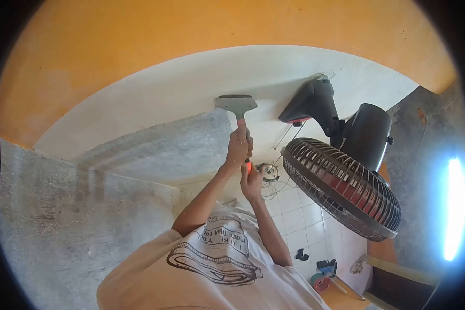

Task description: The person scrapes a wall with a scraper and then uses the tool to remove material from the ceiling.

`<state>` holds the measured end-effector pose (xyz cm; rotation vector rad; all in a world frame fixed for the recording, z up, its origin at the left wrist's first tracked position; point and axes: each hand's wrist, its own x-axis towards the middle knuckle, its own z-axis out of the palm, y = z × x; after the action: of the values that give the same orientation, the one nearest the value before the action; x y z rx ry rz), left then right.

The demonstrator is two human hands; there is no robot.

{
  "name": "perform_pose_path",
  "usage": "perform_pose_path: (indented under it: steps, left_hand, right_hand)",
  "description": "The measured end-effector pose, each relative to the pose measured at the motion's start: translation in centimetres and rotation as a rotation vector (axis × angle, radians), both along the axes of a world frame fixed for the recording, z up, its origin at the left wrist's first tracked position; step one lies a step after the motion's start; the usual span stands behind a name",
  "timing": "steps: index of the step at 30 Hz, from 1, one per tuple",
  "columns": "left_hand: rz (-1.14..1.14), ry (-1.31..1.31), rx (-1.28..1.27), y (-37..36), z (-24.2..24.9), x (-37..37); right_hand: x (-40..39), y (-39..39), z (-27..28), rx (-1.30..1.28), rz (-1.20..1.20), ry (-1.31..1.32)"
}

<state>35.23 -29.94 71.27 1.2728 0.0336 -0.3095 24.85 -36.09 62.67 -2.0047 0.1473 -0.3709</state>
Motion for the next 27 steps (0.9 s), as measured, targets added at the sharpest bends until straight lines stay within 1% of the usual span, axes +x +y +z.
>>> perform_pose_path:
  steps: [1,4,5,8,9,10,12,13,14,15,16,17,19,20,22,24,26,27]
  left_hand:
    - [-0.001,-0.028,0.008,0.0,-0.1,0.0]
    - [0.05,-0.055,0.055,-0.4,-1.8,-0.6]
    - [0.036,0.009,0.052,-0.2,-2.7,-0.6]
    - [0.059,-0.013,0.066,-0.2,-3.3,-0.3]
    - [0.019,0.023,0.018,0.1,-1.7,0.0]
    - [0.02,0.035,0.02,0.2,-1.6,0.1]
    - [0.007,-0.047,0.017,0.2,-1.3,0.0]
    - [0.031,-0.043,0.084,0.1,-0.6,-0.1]
    - [0.031,-0.046,0.083,-0.1,-2.6,0.0]
    - [0.065,-0.207,0.154,-0.5,-6.4,0.5]
    - [0.099,-0.369,0.225,-0.4,-6.8,0.6]
    - [0.103,-0.374,0.222,-0.5,-7.1,0.7]
    - [0.05,-0.047,0.112,0.0,-2.0,-0.2]
    - [0.051,-0.041,0.113,0.1,-0.7,-0.2]
    - [-0.003,0.005,0.035,0.2,0.7,0.1]
    - [-0.004,-0.034,0.036,0.2,-0.3,0.3]
    - [-0.049,-0.021,0.026,0.5,-2.4,-0.1]
    - [-0.047,-0.023,0.024,0.8,-4.1,-0.4]
  right_hand:
    - [0.0,-0.1,0.9,0.027,0.014,0.04]
    - [-0.4,0.0,-1.0,0.041,0.002,0.032]
    - [-0.7,0.0,-1.7,-0.001,-0.005,-0.007]
    - [-0.7,0.3,-1.7,-0.006,0.004,0.0]
    - [-0.3,0.4,-1.1,0.002,-0.005,-0.015]
    - [-0.3,0.4,-0.7,0.004,-0.004,-0.003]
    - [-0.1,0.1,0.0,0.067,0.011,0.043]
    - [-0.1,0.1,0.1,0.063,0.02,0.041]
    - [-0.3,0.1,-0.4,0.062,0.02,0.039]
    - [-0.5,0.2,-1.3,0.034,0.004,0.026]
    - [-0.7,0.3,-1.7,0.007,-0.011,0.012]
    - [-0.7,0.1,-2.0,0.004,-0.009,0.007]
    - [-0.4,0.0,-2.1,-0.011,0.028,0.015]
    - [-0.1,0.0,-1.4,-0.01,0.029,0.022]
    - [0.2,0.0,0.8,0.083,0.017,0.04]
    - [0.2,0.0,0.5,0.115,0.017,0.042]
    - [-0.3,-0.2,-1.4,0.051,0.048,0.025]
    - [-0.7,-0.3,-2.3,0.074,0.014,0.103]
